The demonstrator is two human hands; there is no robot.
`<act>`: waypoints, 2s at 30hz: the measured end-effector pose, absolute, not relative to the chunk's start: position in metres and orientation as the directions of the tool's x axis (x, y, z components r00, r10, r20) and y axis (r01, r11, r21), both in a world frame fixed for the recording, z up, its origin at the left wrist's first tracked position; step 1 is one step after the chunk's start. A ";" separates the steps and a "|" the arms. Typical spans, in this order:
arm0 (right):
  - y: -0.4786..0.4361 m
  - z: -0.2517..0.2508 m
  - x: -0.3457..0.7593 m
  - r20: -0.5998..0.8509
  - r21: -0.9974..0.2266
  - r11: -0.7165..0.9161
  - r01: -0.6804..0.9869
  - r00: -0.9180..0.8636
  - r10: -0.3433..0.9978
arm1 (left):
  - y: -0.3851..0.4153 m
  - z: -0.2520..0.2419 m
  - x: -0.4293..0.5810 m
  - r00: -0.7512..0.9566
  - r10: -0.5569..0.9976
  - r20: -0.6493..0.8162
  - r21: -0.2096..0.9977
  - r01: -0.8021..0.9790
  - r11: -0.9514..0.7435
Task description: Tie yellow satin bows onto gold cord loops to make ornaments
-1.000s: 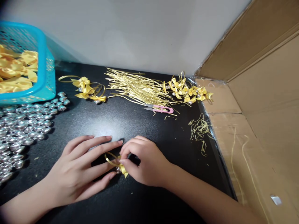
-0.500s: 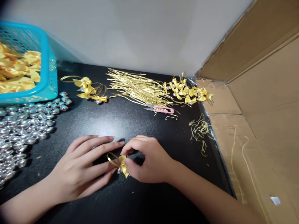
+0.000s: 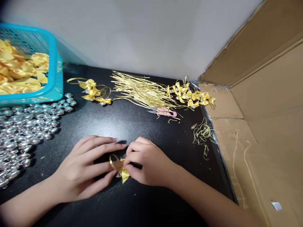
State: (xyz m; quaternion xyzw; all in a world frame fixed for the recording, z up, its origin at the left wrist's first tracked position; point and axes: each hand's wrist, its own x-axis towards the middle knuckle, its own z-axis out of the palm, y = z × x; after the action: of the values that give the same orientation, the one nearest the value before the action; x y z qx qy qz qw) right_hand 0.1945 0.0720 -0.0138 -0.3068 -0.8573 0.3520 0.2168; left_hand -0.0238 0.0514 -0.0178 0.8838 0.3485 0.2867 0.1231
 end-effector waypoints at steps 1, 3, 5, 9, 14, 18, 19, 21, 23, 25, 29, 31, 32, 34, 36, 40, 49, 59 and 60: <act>0.071 -0.015 0.194 0.166 -0.732 0.571 0.373 -0.714 0.680 | 0.052 -0.016 -0.025 0.570 0.705 0.422 0.459 0.537 -0.708; 0.071 -0.016 0.194 0.177 -0.725 0.576 0.377 -0.706 0.685 | 0.055 -0.014 -0.026 0.513 0.751 0.415 0.537 0.528 -0.658; 0.070 -0.017 0.194 0.180 -0.722 0.577 0.381 -0.702 0.689 | 0.056 -0.012 -0.026 0.483 0.774 0.409 0.581 0.516 -0.629; 0.070 -0.018 0.194 0.182 -0.729 0.573 0.375 -0.701 0.689 | 0.054 -0.011 -0.025 0.522 0.757 0.392 0.571 0.507 -0.645; 0.069 -0.019 0.195 0.190 -0.745 0.560 0.362 -0.689 0.699 | 0.028 -0.007 -0.022 0.548 0.805 0.229 0.566 0.598 -0.568; 0.068 -0.020 0.194 0.201 -0.742 0.568 0.356 -0.691 0.695 | -0.008 -0.010 -0.011 0.474 0.866 0.156 0.499 0.719 -0.484; 0.068 -0.021 0.194 0.204 -0.739 0.571 0.357 -0.689 0.695 | -0.017 -0.013 -0.008 0.434 0.886 0.166 0.464 0.758 -0.458; 0.067 -0.021 0.194 0.213 -0.739 0.572 0.356 -0.683 0.699 | -0.032 -0.018 -0.005 0.347 0.914 0.212 0.394 0.825 -0.405; 0.067 -0.020 0.194 0.220 -0.741 0.571 0.353 -0.676 0.704 | -0.043 -0.022 -0.005 0.263 0.930 0.259 0.340 0.876 -0.342; 0.067 -0.020 0.194 0.218 -0.740 0.572 0.354 -0.678 0.702 | -0.049 -0.025 -0.006 0.262 0.924 0.279 0.342 0.872 -0.351; 0.067 -0.021 0.194 0.208 -0.731 0.576 0.366 -0.684 0.699 | -0.048 -0.028 -0.006 0.425 0.849 0.313 0.368 0.770 -0.521; 0.067 -0.022 0.195 0.219 -0.732 0.580 0.357 -0.683 0.697 | -0.044 -0.026 -0.003 0.415 0.849 0.327 0.390 0.759 -0.521; 0.066 -0.022 0.195 0.225 -0.733 0.583 0.351 -0.683 0.695 | -0.042 -0.025 -0.002 0.437 0.860 0.264 0.394 0.765 -0.509; 0.066 -0.023 0.195 0.238 -0.730 0.591 0.342 -0.684 0.689 | -0.039 -0.021 0.000 0.461 0.871 0.173 0.417 0.767 -0.488; 0.066 -0.023 0.195 0.249 -0.725 0.601 0.337 -0.685 0.685 | -0.038 -0.018 0.002 0.441 0.886 0.142 0.462 0.762 -0.454; 0.066 -0.024 0.195 0.273 -0.719 0.614 0.326 -0.680 0.681 | -0.038 -0.020 0.002 0.390 0.901 0.192 0.503 0.749 -0.431; 0.066 -0.026 0.195 0.284 -0.713 0.622 0.324 -0.678 0.679 | -0.033 -0.026 0.004 0.393 0.835 0.385 0.355 0.772 -0.527; 0.065 -0.026 0.196 0.275 -0.714 0.616 0.332 -0.676 0.684 | -0.037 -0.023 0.008 0.480 0.815 0.325 0.249 0.788 -0.563; 0.065 -0.026 0.196 0.273 -0.715 0.615 0.332 -0.677 0.683 | -0.038 -0.025 0.008 0.470 0.824 0.317 0.259 0.793 -0.552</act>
State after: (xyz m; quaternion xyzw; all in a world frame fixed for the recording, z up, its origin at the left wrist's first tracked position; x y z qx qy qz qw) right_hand 0.1958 0.0650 -0.0256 -0.2964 -0.8567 0.3233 0.2715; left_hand 0.0085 -0.0382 -0.0250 0.8566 0.4717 0.2056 0.0378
